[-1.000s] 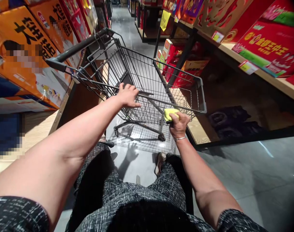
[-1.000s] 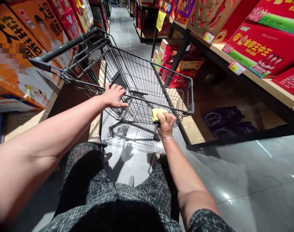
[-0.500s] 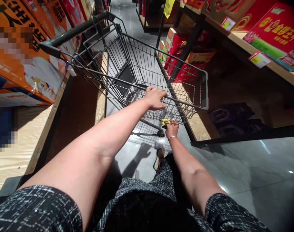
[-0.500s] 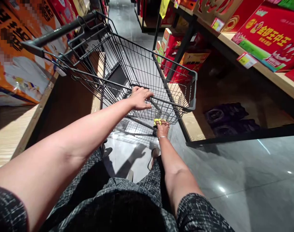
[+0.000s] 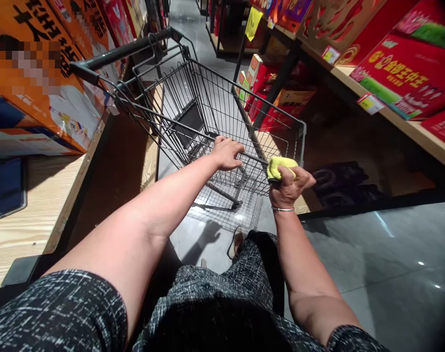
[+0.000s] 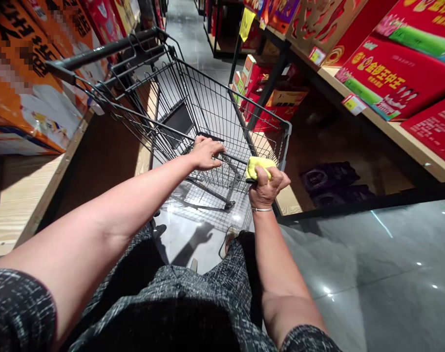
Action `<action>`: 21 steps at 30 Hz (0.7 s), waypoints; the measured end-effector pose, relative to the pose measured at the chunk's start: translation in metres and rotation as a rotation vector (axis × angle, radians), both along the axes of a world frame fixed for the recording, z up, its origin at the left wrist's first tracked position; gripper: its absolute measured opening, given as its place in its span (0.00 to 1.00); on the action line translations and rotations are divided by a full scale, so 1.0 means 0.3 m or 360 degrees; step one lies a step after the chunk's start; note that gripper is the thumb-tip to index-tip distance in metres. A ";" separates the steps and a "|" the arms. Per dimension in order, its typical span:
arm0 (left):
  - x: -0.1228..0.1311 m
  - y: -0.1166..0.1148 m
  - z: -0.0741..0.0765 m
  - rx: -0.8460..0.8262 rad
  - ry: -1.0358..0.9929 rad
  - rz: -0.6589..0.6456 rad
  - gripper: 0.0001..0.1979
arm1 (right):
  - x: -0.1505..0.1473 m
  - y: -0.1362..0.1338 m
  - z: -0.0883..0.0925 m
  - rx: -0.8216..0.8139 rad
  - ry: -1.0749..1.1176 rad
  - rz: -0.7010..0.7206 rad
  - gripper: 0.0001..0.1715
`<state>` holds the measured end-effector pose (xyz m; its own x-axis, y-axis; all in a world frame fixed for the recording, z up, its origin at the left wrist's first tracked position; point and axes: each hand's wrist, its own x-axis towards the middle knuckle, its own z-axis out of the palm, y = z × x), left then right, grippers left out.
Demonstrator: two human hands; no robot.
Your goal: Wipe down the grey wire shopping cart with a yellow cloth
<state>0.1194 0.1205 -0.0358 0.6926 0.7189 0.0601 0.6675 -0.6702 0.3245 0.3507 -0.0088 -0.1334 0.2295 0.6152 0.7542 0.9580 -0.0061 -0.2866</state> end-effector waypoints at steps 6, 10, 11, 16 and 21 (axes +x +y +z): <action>-0.014 -0.031 -0.008 0.0013 -0.0024 -0.0024 0.15 | -0.037 -0.097 -0.248 -0.0380 0.0164 -0.0130 0.26; -0.029 -0.034 -0.017 0.0032 -0.0051 -0.0032 0.14 | -0.048 -0.191 -0.436 -0.0840 0.0387 -0.0221 0.28; -0.034 -0.034 -0.019 0.0034 -0.0060 -0.0035 0.14 | -0.047 -0.206 -0.462 -0.0885 0.0413 -0.0223 0.28; -0.056 -0.027 -0.024 0.0026 -0.0130 -0.0047 0.15 | -0.022 -0.234 -0.452 -0.0832 0.0445 -0.0158 0.28; -0.059 -0.024 -0.029 0.0014 -0.0144 -0.0029 0.15 | 0.028 -0.255 -0.228 -0.0261 0.0286 -0.0103 0.24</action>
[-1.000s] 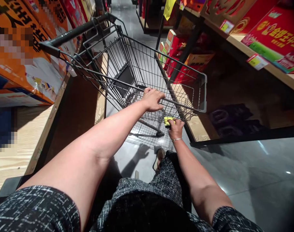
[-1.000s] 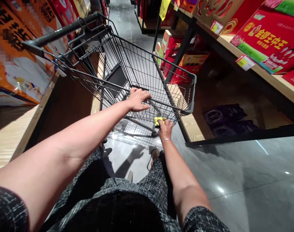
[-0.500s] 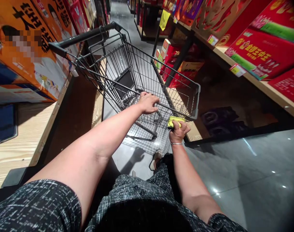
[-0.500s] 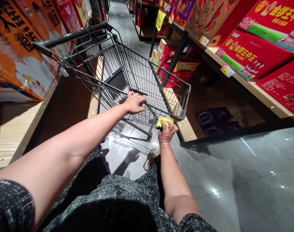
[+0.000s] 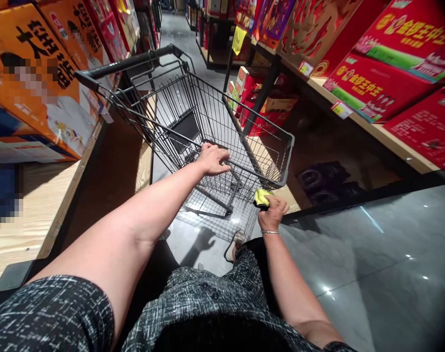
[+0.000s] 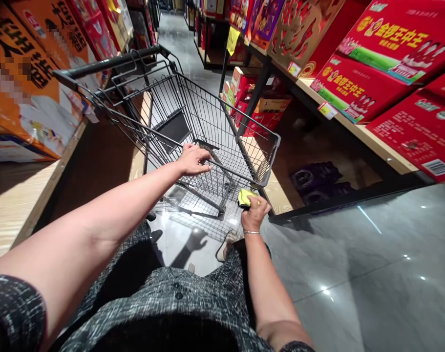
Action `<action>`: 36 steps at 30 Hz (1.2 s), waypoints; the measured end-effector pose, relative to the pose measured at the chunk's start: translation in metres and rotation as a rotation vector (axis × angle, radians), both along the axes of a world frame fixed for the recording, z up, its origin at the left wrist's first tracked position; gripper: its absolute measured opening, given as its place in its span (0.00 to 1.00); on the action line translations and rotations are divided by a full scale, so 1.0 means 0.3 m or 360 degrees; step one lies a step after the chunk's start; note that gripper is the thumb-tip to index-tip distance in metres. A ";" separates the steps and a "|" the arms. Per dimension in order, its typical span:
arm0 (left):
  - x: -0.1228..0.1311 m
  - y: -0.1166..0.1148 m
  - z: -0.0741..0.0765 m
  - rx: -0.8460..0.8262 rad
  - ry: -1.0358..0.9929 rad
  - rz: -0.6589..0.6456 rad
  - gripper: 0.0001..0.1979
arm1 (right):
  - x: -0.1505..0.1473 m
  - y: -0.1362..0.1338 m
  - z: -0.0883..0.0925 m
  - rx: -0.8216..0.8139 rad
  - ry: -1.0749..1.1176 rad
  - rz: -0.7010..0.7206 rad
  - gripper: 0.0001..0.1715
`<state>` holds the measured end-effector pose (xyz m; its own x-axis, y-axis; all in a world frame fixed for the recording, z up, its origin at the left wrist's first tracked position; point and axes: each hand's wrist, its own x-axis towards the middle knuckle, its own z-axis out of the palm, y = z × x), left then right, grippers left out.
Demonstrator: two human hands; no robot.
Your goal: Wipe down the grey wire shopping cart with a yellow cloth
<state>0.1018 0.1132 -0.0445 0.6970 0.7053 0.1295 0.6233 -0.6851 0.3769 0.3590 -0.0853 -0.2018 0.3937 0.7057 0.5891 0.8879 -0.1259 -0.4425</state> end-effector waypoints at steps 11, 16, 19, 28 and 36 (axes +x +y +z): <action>-0.019 -0.039 -0.007 0.0022 -0.0009 -0.0022 0.15 | -0.041 -0.042 0.052 0.0158 -0.0168 0.0064 0.22; -0.043 -0.054 -0.002 0.0021 0.0005 -0.0014 0.15 | -0.117 -0.146 -0.041 -0.0097 -0.0305 0.0384 0.31; -0.066 -0.057 -0.004 -0.0007 -0.0050 -0.0045 0.14 | -0.136 -0.198 0.070 0.0026 -0.0341 0.0518 0.32; -0.163 -0.051 -0.025 -0.0047 -0.0209 -0.0011 0.25 | -0.073 -0.201 0.388 0.0032 -0.0443 0.0670 0.39; -0.183 -0.175 0.024 0.0084 -0.0197 -0.0028 0.10 | -0.195 -0.232 0.330 -0.0035 -0.0350 0.0773 0.37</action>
